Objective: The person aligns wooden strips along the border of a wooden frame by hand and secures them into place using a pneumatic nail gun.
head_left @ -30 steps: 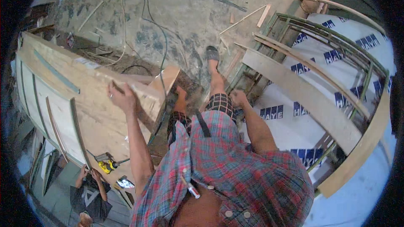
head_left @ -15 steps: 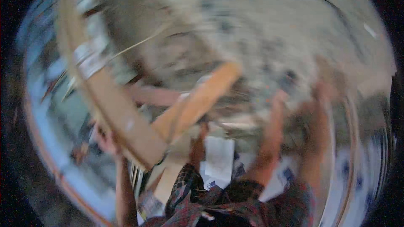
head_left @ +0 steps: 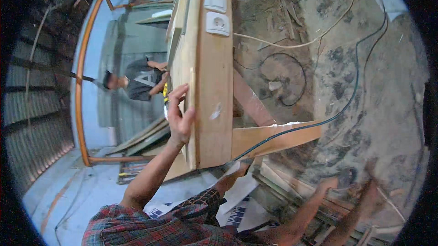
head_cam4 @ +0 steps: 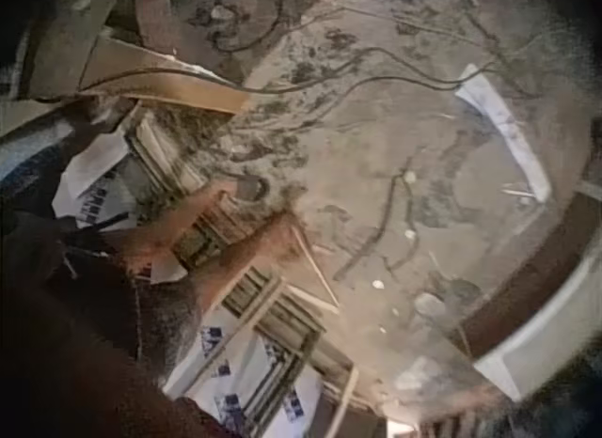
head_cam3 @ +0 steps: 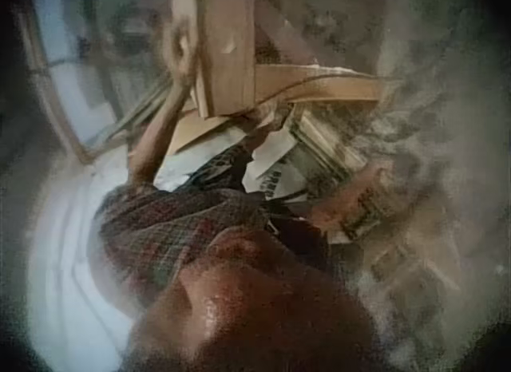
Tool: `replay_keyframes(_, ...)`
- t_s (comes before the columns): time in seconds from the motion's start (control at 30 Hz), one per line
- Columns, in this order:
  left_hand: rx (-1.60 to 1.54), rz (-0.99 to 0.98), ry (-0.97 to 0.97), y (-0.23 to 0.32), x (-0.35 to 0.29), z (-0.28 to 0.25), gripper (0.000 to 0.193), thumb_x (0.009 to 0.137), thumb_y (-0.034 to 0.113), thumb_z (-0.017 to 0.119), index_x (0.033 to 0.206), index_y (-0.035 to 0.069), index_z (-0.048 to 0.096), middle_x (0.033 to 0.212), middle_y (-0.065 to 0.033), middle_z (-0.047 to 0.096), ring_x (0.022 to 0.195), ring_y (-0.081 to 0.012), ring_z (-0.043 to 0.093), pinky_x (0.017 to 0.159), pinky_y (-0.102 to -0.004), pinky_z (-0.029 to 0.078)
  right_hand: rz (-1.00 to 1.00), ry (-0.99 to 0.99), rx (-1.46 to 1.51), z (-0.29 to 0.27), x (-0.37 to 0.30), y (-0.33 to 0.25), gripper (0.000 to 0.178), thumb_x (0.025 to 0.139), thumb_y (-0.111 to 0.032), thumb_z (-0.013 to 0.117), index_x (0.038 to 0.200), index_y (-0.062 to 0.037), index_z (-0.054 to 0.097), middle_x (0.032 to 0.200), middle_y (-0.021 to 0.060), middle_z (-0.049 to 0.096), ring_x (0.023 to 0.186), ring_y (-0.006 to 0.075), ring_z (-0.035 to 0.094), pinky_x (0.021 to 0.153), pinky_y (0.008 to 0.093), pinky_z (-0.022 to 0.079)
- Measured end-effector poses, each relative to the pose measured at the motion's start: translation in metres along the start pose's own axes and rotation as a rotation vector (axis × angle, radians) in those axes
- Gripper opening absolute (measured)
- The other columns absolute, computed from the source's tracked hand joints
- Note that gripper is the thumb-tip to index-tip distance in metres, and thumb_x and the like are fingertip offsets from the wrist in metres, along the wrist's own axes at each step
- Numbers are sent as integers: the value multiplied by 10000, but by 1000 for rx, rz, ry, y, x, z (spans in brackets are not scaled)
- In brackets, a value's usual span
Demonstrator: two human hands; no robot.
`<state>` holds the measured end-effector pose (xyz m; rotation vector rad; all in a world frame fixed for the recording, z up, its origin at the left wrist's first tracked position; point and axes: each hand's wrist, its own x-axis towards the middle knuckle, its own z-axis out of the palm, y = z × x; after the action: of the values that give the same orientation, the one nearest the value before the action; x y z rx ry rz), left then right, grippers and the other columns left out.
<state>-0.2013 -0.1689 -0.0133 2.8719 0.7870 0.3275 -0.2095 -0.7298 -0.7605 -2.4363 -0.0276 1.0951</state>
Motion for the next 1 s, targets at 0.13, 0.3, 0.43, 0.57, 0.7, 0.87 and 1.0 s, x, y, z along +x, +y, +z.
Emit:
replay_keyframes(0.13,-63,33,-2,11,7,20,526,765,134,649,1256,-16,534,1296,-199,516,1217,-321,495,1051,-400,383,-86,-17,127,-50,-64,-98,393,883,-296,644,1194,-56,641,1084,204,684,1016,363,656,871,496,516)
replay_keyframes(0.3,-157,38,25,9,2,18,535,774,242,701,1238,14,565,1285,-221,550,1213,-399,496,1049,-477,374,-615,197,-171,-144,-164,-234,358,832,-278,678,1133,-86,650,872,177,682,790,377,646,697,498,493)
replay_keyframes(0.43,-226,-20,88,-13,-15,-11,486,814,298,669,1211,31,583,1301,-197,549,1204,-381,509,1041,-480,369,-598,29,-265,-215,-292,-399,285,834,-252,664,1056,-73,645,889,209,679,850,413,649,748,515,504)
replay_keyframes(0.57,-276,75,14,-32,-34,-11,516,815,326,665,1227,25,588,1286,-177,572,1218,-388,508,1076,-481,336,-624,74,-450,-207,-334,-413,309,864,-242,623,1123,-74,631,969,207,697,928,407,663,797,509,526)
replay_keyframes(0.7,-572,189,-226,-102,-118,-115,431,831,303,647,1179,49,629,1266,-156,592,1214,-340,528,1055,-461,369,-422,-105,-471,-183,-376,-444,420,863,-301,646,1208,-64,615,1100,229,682,1026,414,651,877,500,524)
replay_keyframes(0.87,-776,51,92,-215,-227,-189,247,820,226,651,1010,73,686,998,-165,660,969,-350,641,875,-427,500,-703,-192,-271,-93,-398,-417,545,889,-522,579,1088,-28,696,1080,254,677,1008,426,635,833,531,498)
replay_keyframes(1.0,-661,-546,-71,-339,-332,-235,256,846,189,650,1042,25,667,1029,-169,643,1028,-353,622,913,-435,490,-696,-430,-230,-32,-506,-608,405,928,-397,623,1121,-46,681,1030,192,703,961,370,666,849,450,513)
